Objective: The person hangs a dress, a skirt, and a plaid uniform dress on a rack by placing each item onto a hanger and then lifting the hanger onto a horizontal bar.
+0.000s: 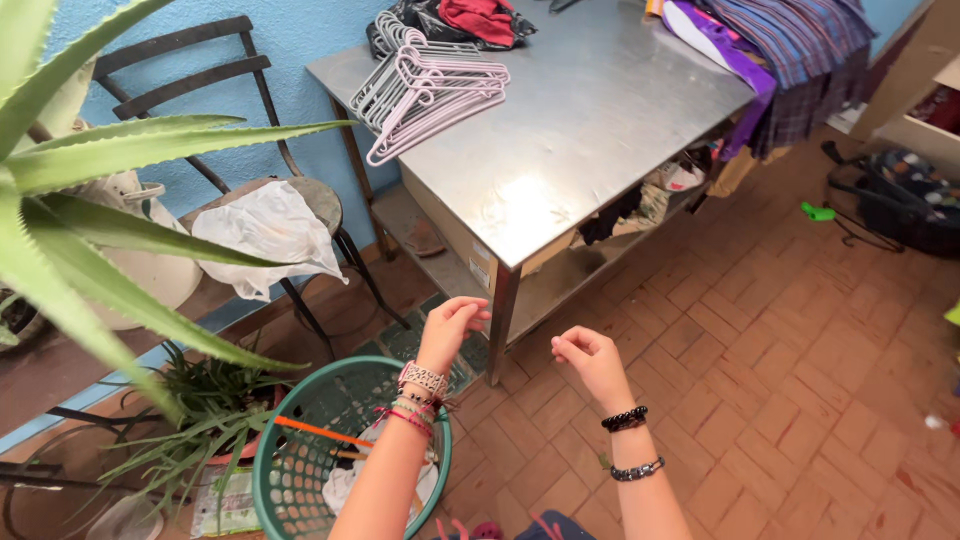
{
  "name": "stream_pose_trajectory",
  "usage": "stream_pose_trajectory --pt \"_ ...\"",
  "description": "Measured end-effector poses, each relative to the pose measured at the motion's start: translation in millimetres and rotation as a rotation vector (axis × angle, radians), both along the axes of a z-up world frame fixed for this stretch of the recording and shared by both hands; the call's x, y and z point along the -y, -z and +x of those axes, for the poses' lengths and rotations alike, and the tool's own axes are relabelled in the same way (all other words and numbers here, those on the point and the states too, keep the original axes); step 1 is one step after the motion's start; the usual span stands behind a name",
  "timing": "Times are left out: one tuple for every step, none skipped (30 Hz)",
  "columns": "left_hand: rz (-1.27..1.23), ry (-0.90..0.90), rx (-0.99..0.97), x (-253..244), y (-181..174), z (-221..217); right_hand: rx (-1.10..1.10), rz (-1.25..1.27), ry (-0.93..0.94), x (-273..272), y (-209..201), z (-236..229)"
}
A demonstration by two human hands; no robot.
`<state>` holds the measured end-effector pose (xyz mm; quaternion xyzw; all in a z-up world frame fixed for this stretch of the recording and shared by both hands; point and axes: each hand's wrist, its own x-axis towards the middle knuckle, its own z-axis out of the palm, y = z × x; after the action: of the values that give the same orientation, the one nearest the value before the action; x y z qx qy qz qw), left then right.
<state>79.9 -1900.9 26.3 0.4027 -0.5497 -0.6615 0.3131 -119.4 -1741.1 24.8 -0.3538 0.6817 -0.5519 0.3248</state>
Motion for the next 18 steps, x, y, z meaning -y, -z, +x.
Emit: stream_pose_trajectory --pt "0.002 -0.009 -0.002 12 5 -4 -0.002 0.002 -0.009 12 1 -6" --pt "0.006 -0.041 0.023 24 10 -8 -0.015 0.013 -0.023 23 3 -13" --pt "0.01 -0.072 0.049 36 17 -11 -0.027 0.023 -0.038 33 7 -18" --pt "0.012 -0.082 0.049 45 22 -17 -0.028 0.025 -0.047 45 9 -25" --pt "0.032 -0.113 0.05 54 28 -21 -0.023 0.021 -0.072 57 12 -32" --pt "0.052 -0.145 0.051 63 33 -26 -0.019 0.016 -0.096 69 15 -39" --pt "0.055 -0.156 0.054 72 38 -34 -0.016 0.019 -0.107 81 12 -46" --pt "0.062 -0.178 0.049 81 42 -42 -0.057 0.025 -0.15 94 9 -53" --pt "0.07 -0.2 0.042 89 47 -52 -0.1 0.031 -0.191 106 6 -63" --pt "0.073 -0.209 0.042 101 45 -62 -0.099 0.034 -0.2 118 -2 -74" --pt "0.057 -0.242 0.045 112 42 -73 -0.123 0.036 -0.233 131 -11 -86" --pt "0.041 -0.274 0.048 124 39 -85 -0.146 0.038 -0.266 144 -20 -98" --pt "0.043 -0.285 0.045 139 37 -99 -0.15 0.04 -0.277 157 -23 -115" --pt "0.041 -0.324 0.027 154 35 -113 -0.162 0.05 -0.278 171 -27 -132" --pt "0.038 -0.361 0.009 169 33 -128 -0.175 0.06 -0.277 185 -31 -150" --pt "0.04 -0.37 0.005 181 25 -145 -0.18 0.061 -0.285 196 -34 -169" --pt "0.043 -0.373 0.012 193 18 -161 -0.185 0.056 -0.286 207 -36 -187" --pt "0.045 -0.376 0.02 204 11 -175 -0.19 0.05 -0.286 217 -38 -204"
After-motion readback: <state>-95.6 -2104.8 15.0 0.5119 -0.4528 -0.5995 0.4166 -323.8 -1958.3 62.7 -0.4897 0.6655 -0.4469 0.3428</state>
